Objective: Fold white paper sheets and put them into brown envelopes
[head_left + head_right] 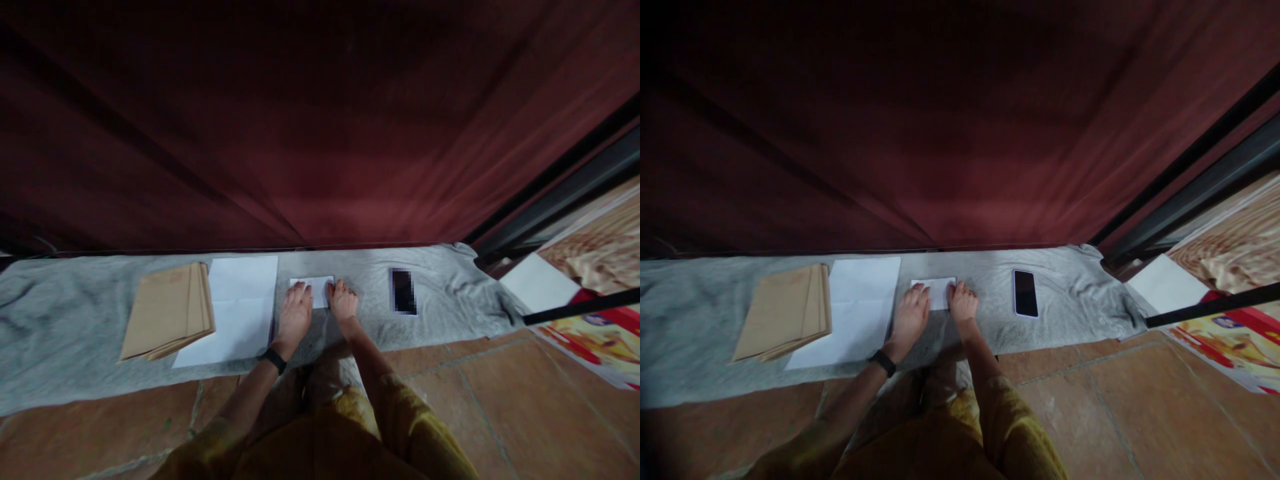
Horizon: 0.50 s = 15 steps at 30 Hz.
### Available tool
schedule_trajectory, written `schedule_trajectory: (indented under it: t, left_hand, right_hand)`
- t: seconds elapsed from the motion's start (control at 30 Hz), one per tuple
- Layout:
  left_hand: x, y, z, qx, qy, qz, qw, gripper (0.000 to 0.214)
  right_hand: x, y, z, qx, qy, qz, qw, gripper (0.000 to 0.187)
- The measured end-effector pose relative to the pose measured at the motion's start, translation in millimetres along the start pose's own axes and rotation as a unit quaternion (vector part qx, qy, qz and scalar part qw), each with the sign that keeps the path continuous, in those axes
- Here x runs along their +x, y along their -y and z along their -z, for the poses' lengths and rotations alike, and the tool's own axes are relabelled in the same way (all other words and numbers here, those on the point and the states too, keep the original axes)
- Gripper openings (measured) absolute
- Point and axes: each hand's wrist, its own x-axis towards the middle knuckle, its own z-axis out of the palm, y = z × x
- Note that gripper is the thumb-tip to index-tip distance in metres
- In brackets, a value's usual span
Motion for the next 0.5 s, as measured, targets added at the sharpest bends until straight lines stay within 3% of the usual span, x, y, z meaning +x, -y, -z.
schedule_trajectory:
  t: [0.07,0.23,0.5]
  left_hand:
    - [-7.0,-5.0,-13.1,-0.011,0.008,-0.046,0.999,0.048]
    - [-14.1,-0.2,-39.6,-0.002,0.036,-0.027,0.999,0.057]
    - [-17.2,5.9,-43.0,0.0,0.031,-0.043,0.999,0.06]
  right_hand:
    - [-0.1,0.1,0.8,0.004,0.004,0.0,1.0,0.037]
    - [0.0,0.3,2.0,0.013,0.012,0.001,1.0,0.035]
    - [-0.2,-1.4,7.0,0.036,0.012,-0.012,0.999,0.034]
